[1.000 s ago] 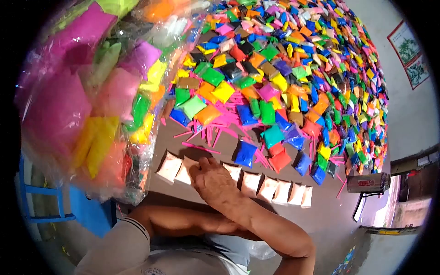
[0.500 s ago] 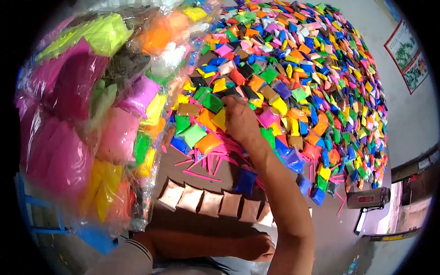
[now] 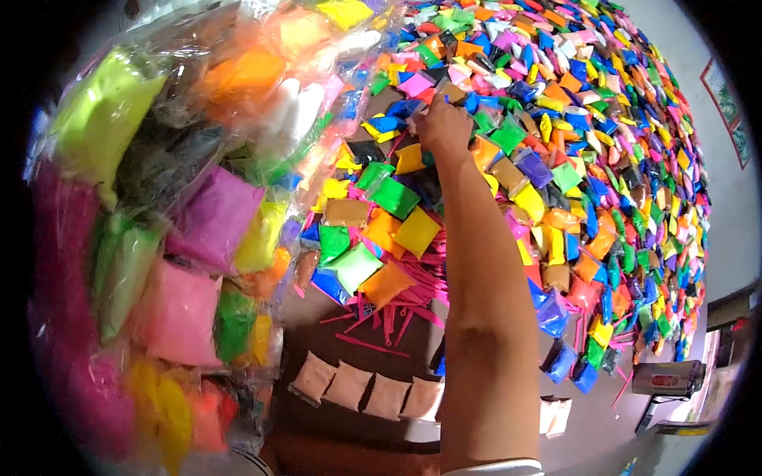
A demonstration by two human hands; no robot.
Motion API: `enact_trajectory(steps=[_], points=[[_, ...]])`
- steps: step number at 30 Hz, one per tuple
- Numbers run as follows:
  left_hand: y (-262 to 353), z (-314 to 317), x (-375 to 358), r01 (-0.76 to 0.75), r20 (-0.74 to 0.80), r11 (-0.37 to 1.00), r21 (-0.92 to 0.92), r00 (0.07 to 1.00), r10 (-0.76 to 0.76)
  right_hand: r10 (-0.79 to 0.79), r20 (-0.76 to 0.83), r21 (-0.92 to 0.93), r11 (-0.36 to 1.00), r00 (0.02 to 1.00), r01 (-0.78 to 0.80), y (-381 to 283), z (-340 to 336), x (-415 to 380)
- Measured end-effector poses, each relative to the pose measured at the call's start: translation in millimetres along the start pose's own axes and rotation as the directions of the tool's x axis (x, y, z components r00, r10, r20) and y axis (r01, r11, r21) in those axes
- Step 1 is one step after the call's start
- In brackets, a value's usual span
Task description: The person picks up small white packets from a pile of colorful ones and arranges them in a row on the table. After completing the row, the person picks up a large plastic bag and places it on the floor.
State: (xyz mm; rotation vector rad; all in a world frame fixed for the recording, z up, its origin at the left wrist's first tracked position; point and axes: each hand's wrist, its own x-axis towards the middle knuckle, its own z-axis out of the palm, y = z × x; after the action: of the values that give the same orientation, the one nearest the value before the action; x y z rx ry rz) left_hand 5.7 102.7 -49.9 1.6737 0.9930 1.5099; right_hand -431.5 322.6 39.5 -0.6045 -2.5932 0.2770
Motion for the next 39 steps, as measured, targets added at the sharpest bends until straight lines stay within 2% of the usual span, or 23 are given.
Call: enact_trajectory(steps=[2, 3, 6, 7, 11, 14, 15, 19, 22, 23, 24, 26, 27, 28, 29, 30, 32, 33, 34, 36, 37, 38, 39], points=[[-0.5, -2.1, 0.3, 0.006, -0.001, 1.0, -0.012, 1.0, -0.006, -0.08, -0.038, -0.142, 0.987, 0.996, 0.074, 0.2, 4.7, -3.7], [-0.6, -1.9, 0.2, 0.007, 0.002, 1.0, -0.012, 1.0, -0.007, -0.065, 0.002, -0.172, 0.983, 0.998, 0.065, -0.7, 10.1, 1.6], [-1.3, -1.1, 1.0, 0.007, -0.003, 1.0, -0.022, 1.0, -0.007, -0.035, 0.137, -0.171, 0.984, 0.99, 0.058, -0.7, 15.5, 2.3], [-1.7, -0.1, 1.9, 0.005, -0.004, 1.0, -0.024, 1.0, -0.005, -0.116, 0.024, -0.179, 0.977, 0.993, 0.119, 7.2, 25.8, 0.4], [-1.9, 2.1, 5.0, 0.001, 0.008, 1.0, -0.017, 1.0, -0.001, -0.135, 0.027, -0.033, 0.99, 0.991, 0.136, -3.1, 14.0, -13.9], [-1.6, 2.5, 4.3, 0.005, 0.011, 1.0, -0.018, 1.0, -0.004, -0.138, 0.051, -0.144, 0.979, 0.989, 0.144, -4.9, 19.4, -18.1], [-1.0, 2.5, 4.0, 0.004, 0.012, 1.0, -0.022, 1.0, -0.004, -0.129, 0.013, -0.161, 0.978, 0.992, 0.13, -5.6, 22.5, -18.4], [2.8, 1.0, 2.4, 0.004, 0.003, 1.0, -0.028, 1.0, -0.004, -0.152, 0.016, -0.146, 0.977, 0.988, 0.153, -9.0, 24.2, -16.3], [6.2, 0.5, 1.9, 0.001, 0.006, 0.999, -0.035, 1.0, -0.001, -0.146, 0.061, -0.051, 0.987, 0.987, 0.15, -8.1, 18.3, -5.3], [6.4, 0.8, 1.5, 0.0, 0.004, 0.999, -0.035, 1.0, 0.001, -0.176, 0.026, -0.074, 0.981, 0.984, 0.177, -10.4, 9.0, -4.3], [6.7, 1.5, 1.7, 0.0, 0.003, 0.999, -0.035, 1.0, 0.0, -0.137, -0.002, 0.091, 0.986, 0.991, 0.137, -10.7, -3.1, -3.0], [6.1, 3.7, 2.8, 0.003, 0.002, 1.0, -0.029, 1.0, -0.003, -0.044, -0.04, 0.409, 0.911, 0.998, 0.056, -11.2, -30.9, -4.3], [6.6, 6.7, 1.6, 0.002, 0.006, 1.0, -0.026, 1.0, -0.001, -0.097, -0.189, 0.643, 0.74, 0.977, 0.198, 1.1, -25.0, 0.0], [7.1, 9.7, 2.0, 0.001, 0.008, 1.0, -0.023, 1.0, -0.001, -0.037, -0.062, 0.766, 0.639, 0.997, 0.071, -6.5, -60.9, -18.0], [6.9, 12.0, 1.8, 0.004, 0.002, 1.0, -0.017, 1.0, -0.004, -0.071, 0.098, 0.826, 0.562, 0.993, -0.042, -1.0, -91.5, -32.6], [5.4, 12.2, 2.4, 0.009, -0.006, 1.0, -0.004, 1.0, -0.009, -0.112, 0.252, 0.858, 0.485, 0.961, -0.168, 9.4, -115.5, -49.2], [23.9, -8.1, 7.3, -0.002, 0.023, 0.997, 0.071, 1.0, 0.0, -0.247, 0.38, 0.892, 0.352, 0.891, -0.283, 36.1, -150.9, -97.5], [7.0, 4.8, 3.0, -0.086, 0.103, 0.961, 0.264, 0.993, 0.06, -0.213, 0.354, 0.874, 0.423, 0.911, -0.241, 32.3, -183.3, -135.6], [-14.3, 15.8, -4.6, 0.086, 0.194, 0.979, 0.183, 0.974, -0.121, -0.203, 0.321, 0.894, 0.387, 0.925, -0.225, 45.0, -195.4, -168.1], [16.3, -5.0, 6.8, 0.311, 0.158, 0.95, 0.026, 0.937, -0.311, -0.084, 0.317, 0.81, 0.542, 0.945, -0.224, 67.7, -227.6, -233.2], [24.7, -19.6, 12.3, 0.369, 0.205, 0.929, 0.001, 0.909, -0.362, 0.023, 0.284, 0.846, 0.465, 0.958, -0.262, 70.5, -239.9, -268.2], [31.3, -21.9, 16.1, 0.247, 0.13, 0.968, -0.037, 0.962, -0.24, 0.131, 0.253, 0.879, 0.383, 0.958, -0.285, 71.6, -251.3, -301.4], [38.4, -27.4, 18.3, 0.282, 0.16, 0.959, 0.009, 0.947, -0.28, 0.143, 0.328, 0.821, 0.445, 0.934, -0.356, 90.3, -262.8, -334.4]])
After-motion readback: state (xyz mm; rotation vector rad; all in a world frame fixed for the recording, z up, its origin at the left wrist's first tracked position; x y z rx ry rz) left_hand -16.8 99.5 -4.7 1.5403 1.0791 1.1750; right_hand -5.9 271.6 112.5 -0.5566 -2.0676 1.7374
